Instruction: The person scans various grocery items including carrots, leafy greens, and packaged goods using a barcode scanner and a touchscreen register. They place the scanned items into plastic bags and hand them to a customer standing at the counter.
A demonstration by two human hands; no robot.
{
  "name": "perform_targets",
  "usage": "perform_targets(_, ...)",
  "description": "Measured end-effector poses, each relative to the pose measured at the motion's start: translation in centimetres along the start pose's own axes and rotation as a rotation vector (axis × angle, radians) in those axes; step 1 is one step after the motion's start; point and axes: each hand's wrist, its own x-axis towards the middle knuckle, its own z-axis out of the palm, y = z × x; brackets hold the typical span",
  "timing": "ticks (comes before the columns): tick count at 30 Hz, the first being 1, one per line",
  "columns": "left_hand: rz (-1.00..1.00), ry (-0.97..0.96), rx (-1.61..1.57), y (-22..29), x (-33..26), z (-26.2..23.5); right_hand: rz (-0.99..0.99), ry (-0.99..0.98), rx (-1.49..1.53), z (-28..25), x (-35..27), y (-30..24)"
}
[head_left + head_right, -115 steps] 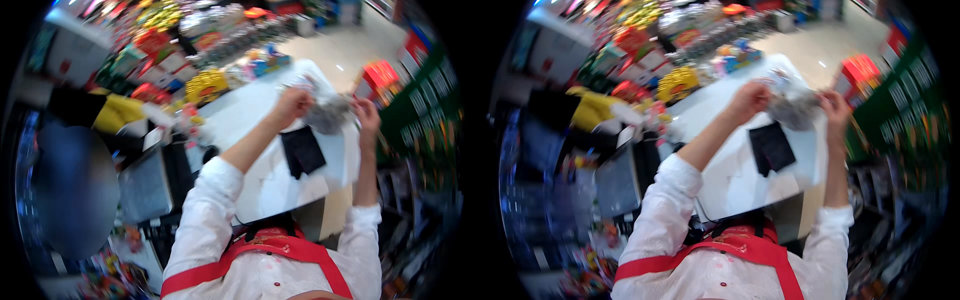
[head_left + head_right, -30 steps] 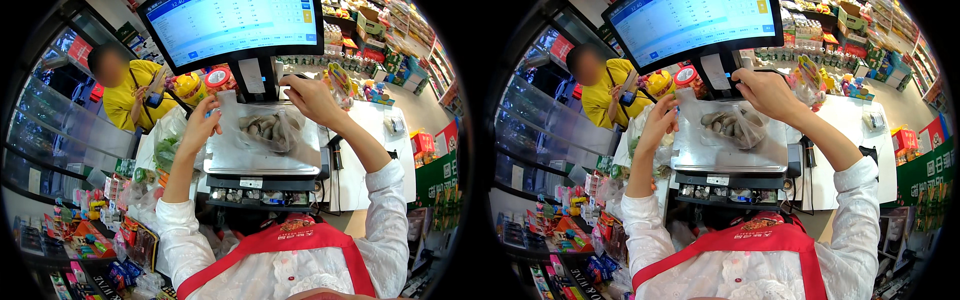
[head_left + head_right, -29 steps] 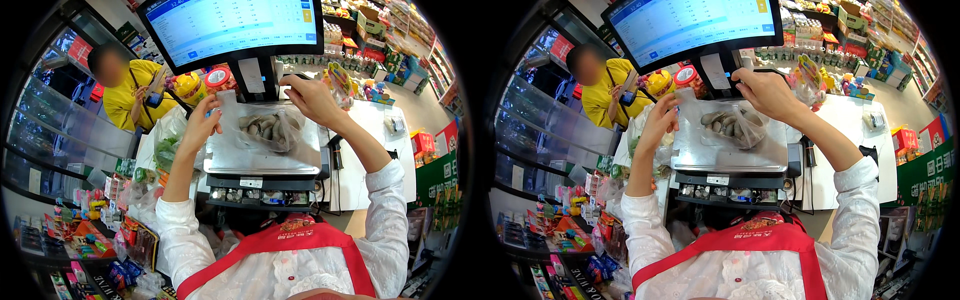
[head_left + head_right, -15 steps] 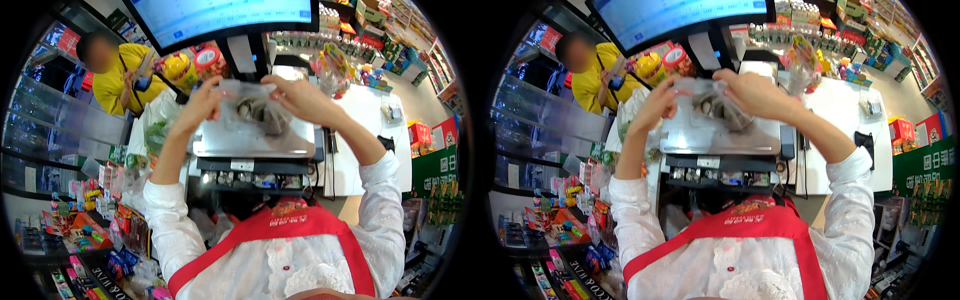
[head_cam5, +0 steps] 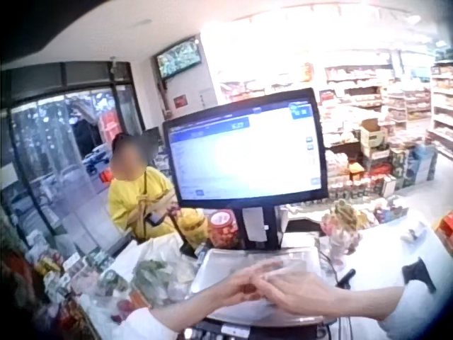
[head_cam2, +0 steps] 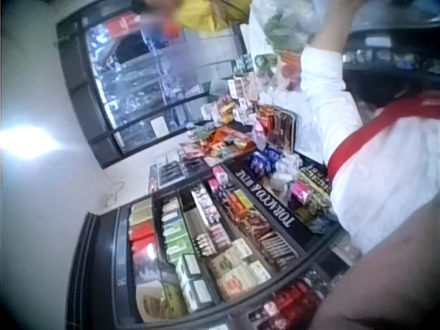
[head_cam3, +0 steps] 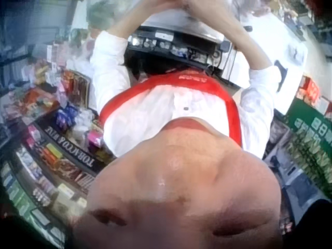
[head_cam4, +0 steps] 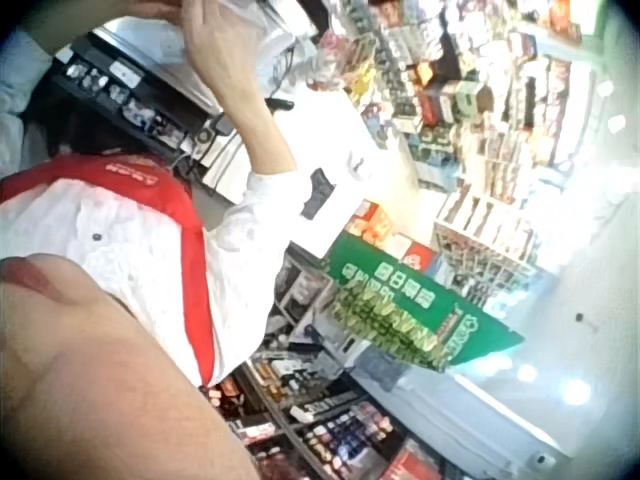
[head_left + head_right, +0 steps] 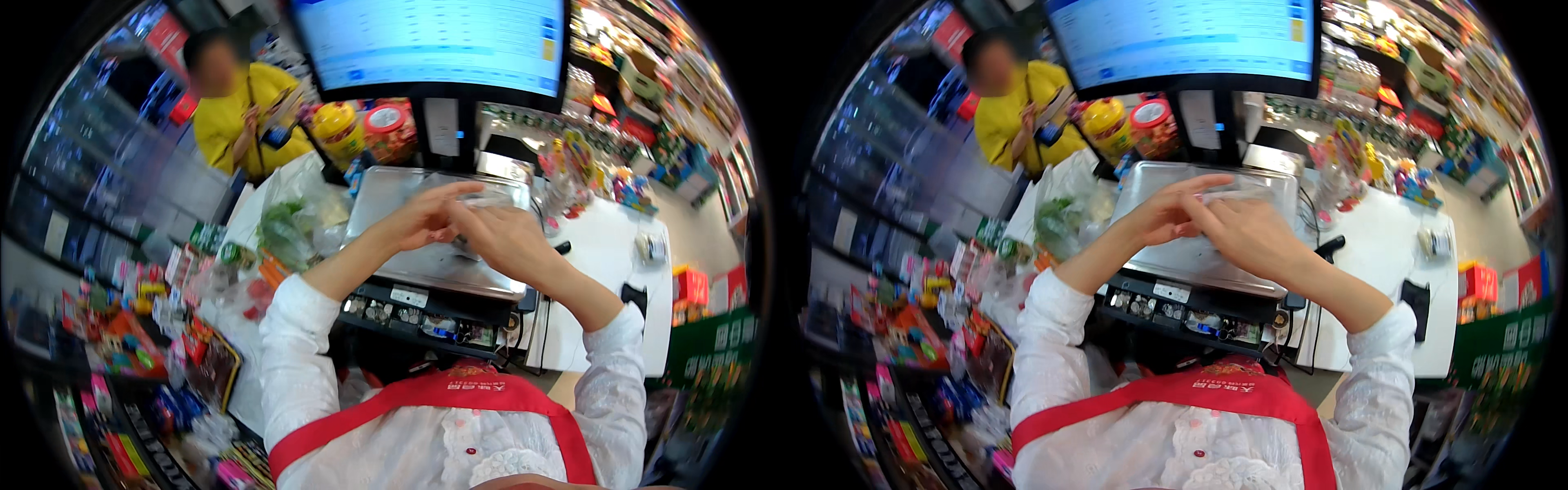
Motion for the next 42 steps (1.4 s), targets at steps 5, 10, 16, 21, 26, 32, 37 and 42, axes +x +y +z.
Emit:
perform_targets(5,0.052,-0.023,0.149,2.2,-1.2,1.2,-0.006,0.236,0.158,-1.7,-1.7,0.4)
perform_targets(10,0.331,0.268,0.347,8.8,-7.3,2.1,0.054,0.249,0.33,-1.9,-0.8,-0.3)
perform_targets(16,0.403,0.505,0.444,17.7,-16.9,-5.3,-0.083,0.378,0.785,-3.8,3.3,-4.5)
perform_targets(21,0.503,0.769,0.408,22.8,-23.3,-11.7,-0.474,0.432,1.314,-3.4,7.5,-7.1)
perform_targets(26,0.666,1.047,0.448,25.3,-28.7,-20.7,-0.541,0.461,1.445,-1.8,12.4,-10.3)
perform_targets(32,0.539,1.189,0.303,25.2,-34.4,-36.7,-0.563,0.504,1.387,-0.5,14.2,-10.6)
perform_targets(37,0.517,1.208,0.054,19.0,-33.9,-47.3,-0.55,0.513,1.35,0.0,16.2,-11.0)
perform_targets(42,0.47,1.282,0.059,14.6,-30.8,-47.6,-0.535,0.522,1.284,-0.2,16.6,-11.3)
